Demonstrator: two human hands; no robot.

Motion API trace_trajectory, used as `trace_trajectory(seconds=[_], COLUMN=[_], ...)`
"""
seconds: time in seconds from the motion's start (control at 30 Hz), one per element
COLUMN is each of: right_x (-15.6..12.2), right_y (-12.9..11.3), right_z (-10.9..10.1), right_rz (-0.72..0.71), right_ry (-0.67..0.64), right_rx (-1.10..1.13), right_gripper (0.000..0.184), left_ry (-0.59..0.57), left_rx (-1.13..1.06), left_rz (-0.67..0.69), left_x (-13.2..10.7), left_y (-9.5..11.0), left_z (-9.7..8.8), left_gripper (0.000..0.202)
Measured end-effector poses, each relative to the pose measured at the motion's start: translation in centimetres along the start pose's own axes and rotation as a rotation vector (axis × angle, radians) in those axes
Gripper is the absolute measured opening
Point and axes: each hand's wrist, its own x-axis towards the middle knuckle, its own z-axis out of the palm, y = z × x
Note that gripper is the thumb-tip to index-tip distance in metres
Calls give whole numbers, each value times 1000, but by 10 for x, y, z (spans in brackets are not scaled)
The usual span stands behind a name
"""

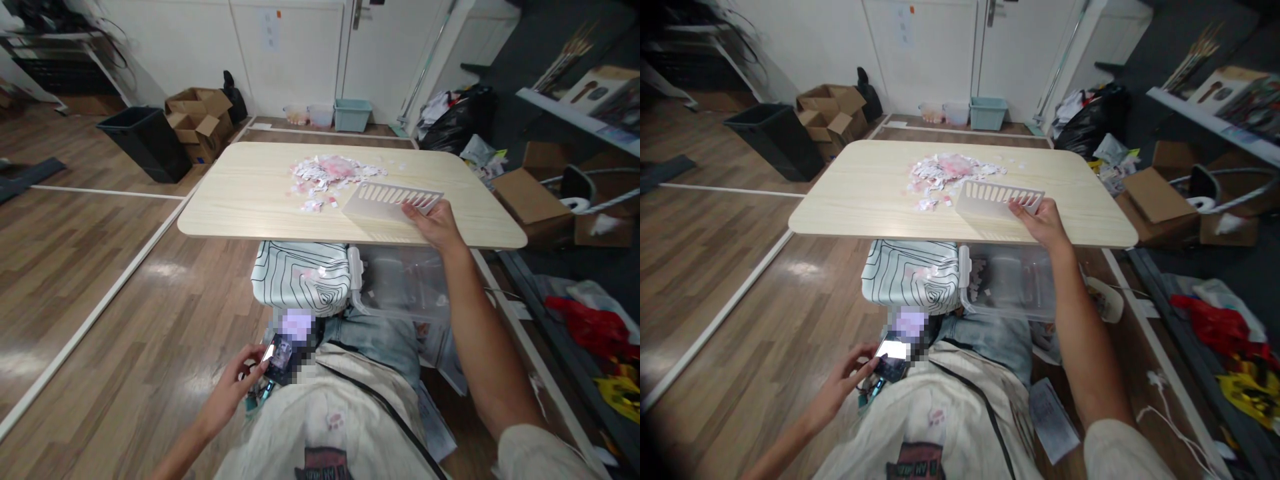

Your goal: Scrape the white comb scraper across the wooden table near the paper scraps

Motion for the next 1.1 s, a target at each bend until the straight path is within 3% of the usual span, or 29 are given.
trace_trajectory(seconds=[0.13,0.33,0.6,0.87,1.1], right_x=[0,0,-1,-1,-1], right_y=[0,-2,-4,-6,-11], right_z=[0,1,2,1,2], right_rz=[5,15,19,33,37], right_ry=[6,3,0,-3,-17], right_rx=[-6,10,-2,22,30], right_gripper=[54,56,60,54,56], left_ry=[-106,-117,-195,-250,-290], left_rx=[28,126,65,-97,-160], left_rz=[18,119,105,6,-2], left_x=[8,17,20,37,47], left_y=[-3,-9,-11,-6,-1], left_z=[-12,-15,-21,-5,-3], left_gripper=[39,32,34,56,60])
